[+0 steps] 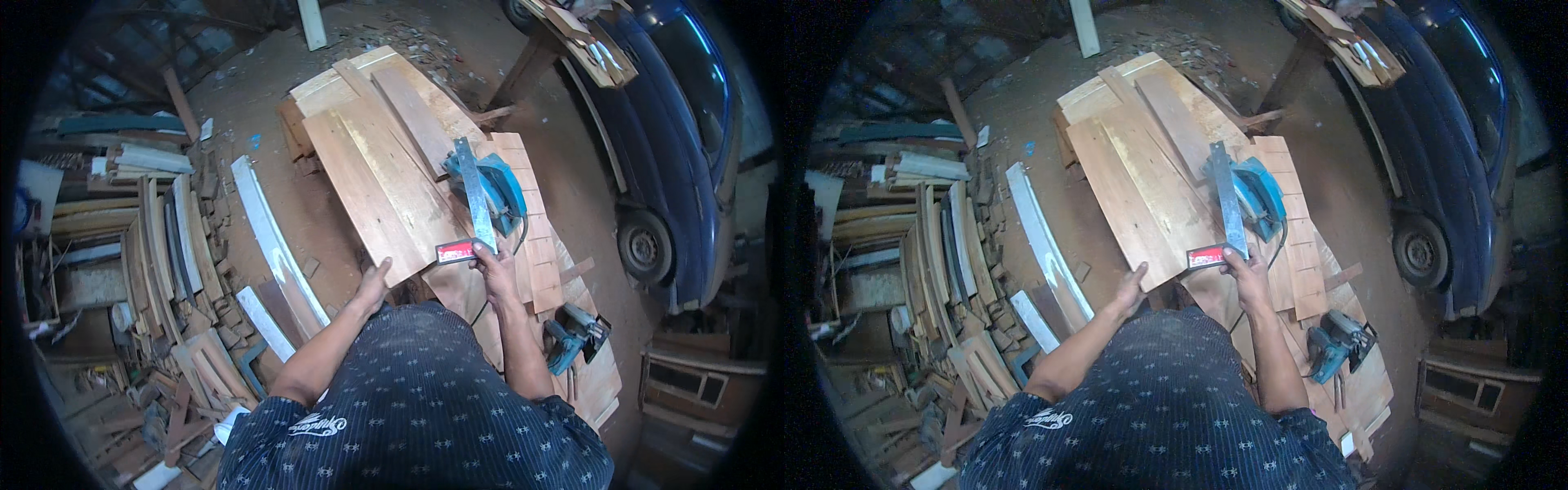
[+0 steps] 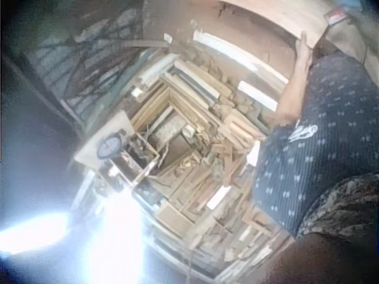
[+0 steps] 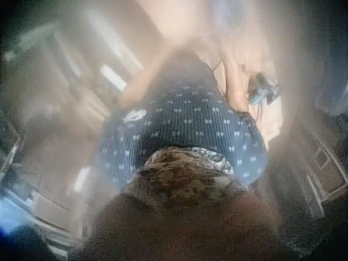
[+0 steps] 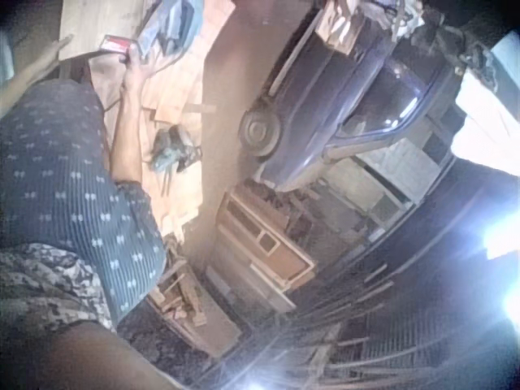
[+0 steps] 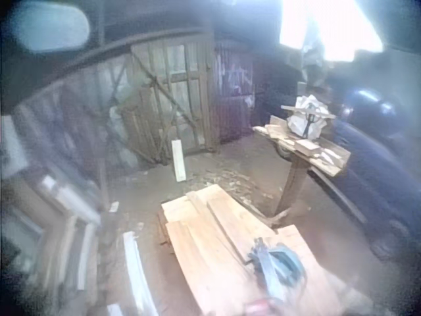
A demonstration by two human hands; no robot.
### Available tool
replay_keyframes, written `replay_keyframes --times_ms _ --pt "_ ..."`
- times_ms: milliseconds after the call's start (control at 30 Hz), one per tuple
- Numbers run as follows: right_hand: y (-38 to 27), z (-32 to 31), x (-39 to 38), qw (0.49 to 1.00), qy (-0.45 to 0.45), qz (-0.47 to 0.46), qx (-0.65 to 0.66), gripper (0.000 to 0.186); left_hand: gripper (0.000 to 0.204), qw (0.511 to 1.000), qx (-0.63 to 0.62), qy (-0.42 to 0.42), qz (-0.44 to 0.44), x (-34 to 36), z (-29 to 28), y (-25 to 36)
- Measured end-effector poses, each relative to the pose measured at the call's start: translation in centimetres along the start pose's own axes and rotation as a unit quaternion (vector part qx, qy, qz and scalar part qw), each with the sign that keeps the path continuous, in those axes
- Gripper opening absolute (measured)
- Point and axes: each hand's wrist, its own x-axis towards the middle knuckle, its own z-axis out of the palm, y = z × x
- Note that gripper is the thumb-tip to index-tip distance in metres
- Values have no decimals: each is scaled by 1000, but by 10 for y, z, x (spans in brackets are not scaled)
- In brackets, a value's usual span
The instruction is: The person marks a wooden plank with a square and pencil, then retrieves a hand saw to cut a piece of wood. They clamp the wood to a workbench and use a circular saw to cut several planks, followed by sanding the cut pieces with an electric sander.
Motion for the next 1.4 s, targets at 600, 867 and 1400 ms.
replay_keyframes --times_ms 600,867,1400 --pt "-7 93 -10 970 -190 -97 -119 19 49 686 522 368 348 -248 52 184" --pt "-26 201 -4 888 -348 -206 -219 20 50 629 532 352 444 -237 89 245" --pt "-56 245 -4 824 -395 -226 -337 25 51 645 496 347 466 -236 87 254"
